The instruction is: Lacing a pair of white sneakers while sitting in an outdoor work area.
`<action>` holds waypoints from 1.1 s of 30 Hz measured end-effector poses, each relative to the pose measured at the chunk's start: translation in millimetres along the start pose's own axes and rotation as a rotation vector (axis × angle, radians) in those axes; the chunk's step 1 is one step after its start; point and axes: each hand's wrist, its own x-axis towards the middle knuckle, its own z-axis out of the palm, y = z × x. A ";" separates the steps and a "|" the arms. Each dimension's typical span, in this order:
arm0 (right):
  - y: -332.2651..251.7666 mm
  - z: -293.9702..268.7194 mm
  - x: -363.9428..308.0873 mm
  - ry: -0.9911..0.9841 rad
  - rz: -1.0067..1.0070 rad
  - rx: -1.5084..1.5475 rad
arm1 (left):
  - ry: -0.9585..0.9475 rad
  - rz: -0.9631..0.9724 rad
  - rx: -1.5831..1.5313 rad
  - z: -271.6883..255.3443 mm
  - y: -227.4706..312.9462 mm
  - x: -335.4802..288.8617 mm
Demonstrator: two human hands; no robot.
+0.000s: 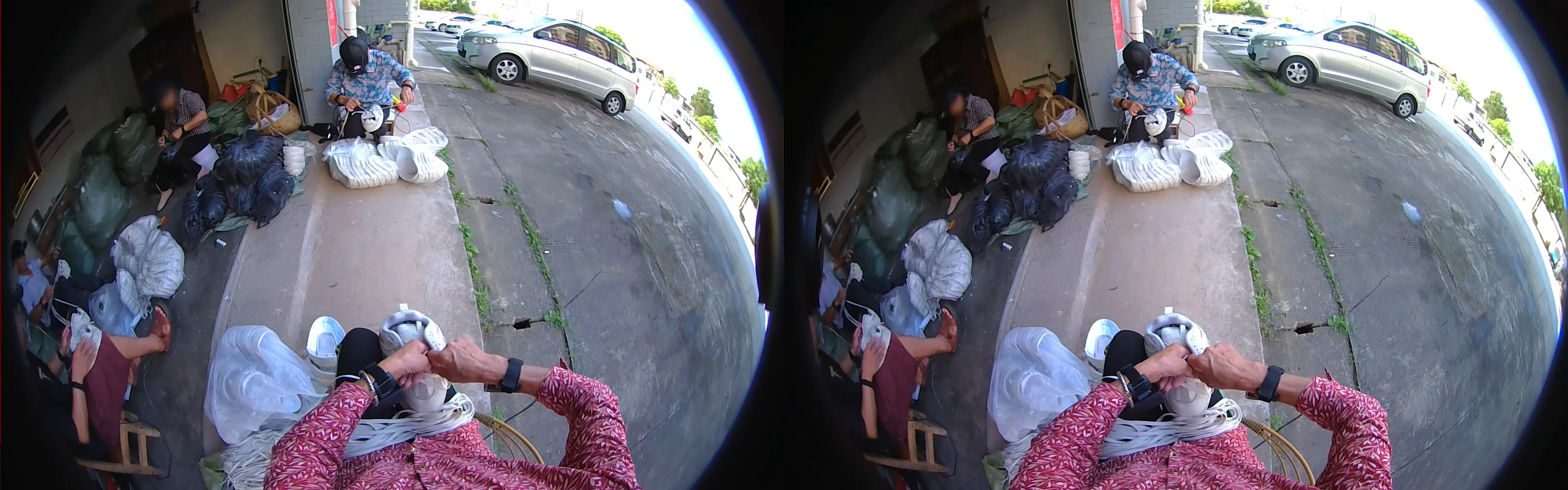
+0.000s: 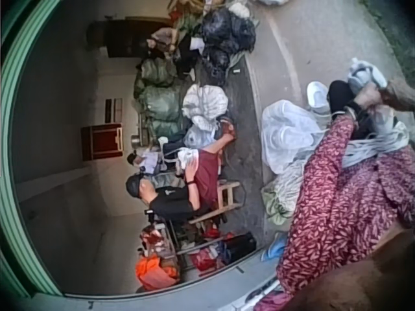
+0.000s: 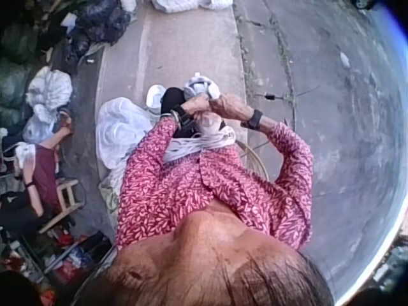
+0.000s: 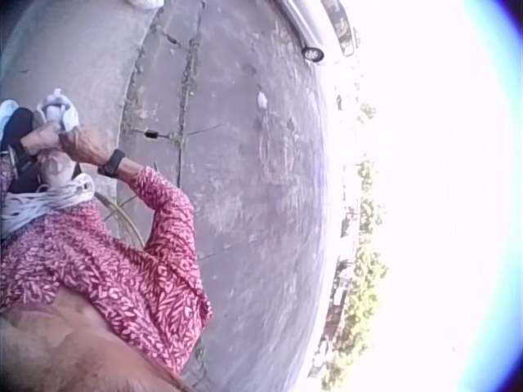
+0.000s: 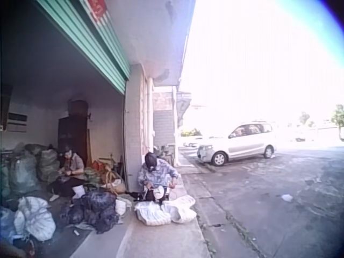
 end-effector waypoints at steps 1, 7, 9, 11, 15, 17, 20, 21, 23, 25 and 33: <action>0.1 0.6 -0.3 0.004 -0.002 -0.003 | 0.001 0.017 -0.002 -0.8 -0.3 0.8; -0.2 2.4 -4.1 0.081 -0.007 0.035 | -0.005 0.051 0.061 1.7 -3.4 -0.9; -0.7 3.1 -5.3 0.051 -0.001 0.058 | 0.099 0.105 0.159 7.7 -5.6 -3.3; -0.4 5.3 -5.9 0.066 0.012 0.074 | 0.176 0.143 0.253 13.9 -10.0 -7.3; 3.9 12.5 -7.4 0.068 0.027 0.039 | 0.846 0.451 0.579 -4.0 -26.3 -23.9; 6.1 15.1 -7.0 0.082 0.024 0.069 | 1.101 0.404 0.513 -45.2 -40.5 -40.4; 3.8 10.7 2.0 0.103 0.029 0.115 | 1.313 0.273 0.397 -91.4 -61.9 -75.9; 0.9 6.3 7.3 0.077 0.061 0.138 | 1.230 0.171 0.261 -96.4 -64.9 -86.6; -8.5 -5.3 22.5 0.229 0.080 0.350 | 0.904 0.148 -0.219 -74.0 -64.0 -97.7; -21.3 -18.6 35.2 0.409 0.131 0.697 | 0.550 0.306 -0.504 -54.1 -51.4 -109.1; -49.0 -42.7 30.3 0.116 0.150 1.196 | 0.245 0.410 -0.772 -34.0 -8.8 -111.0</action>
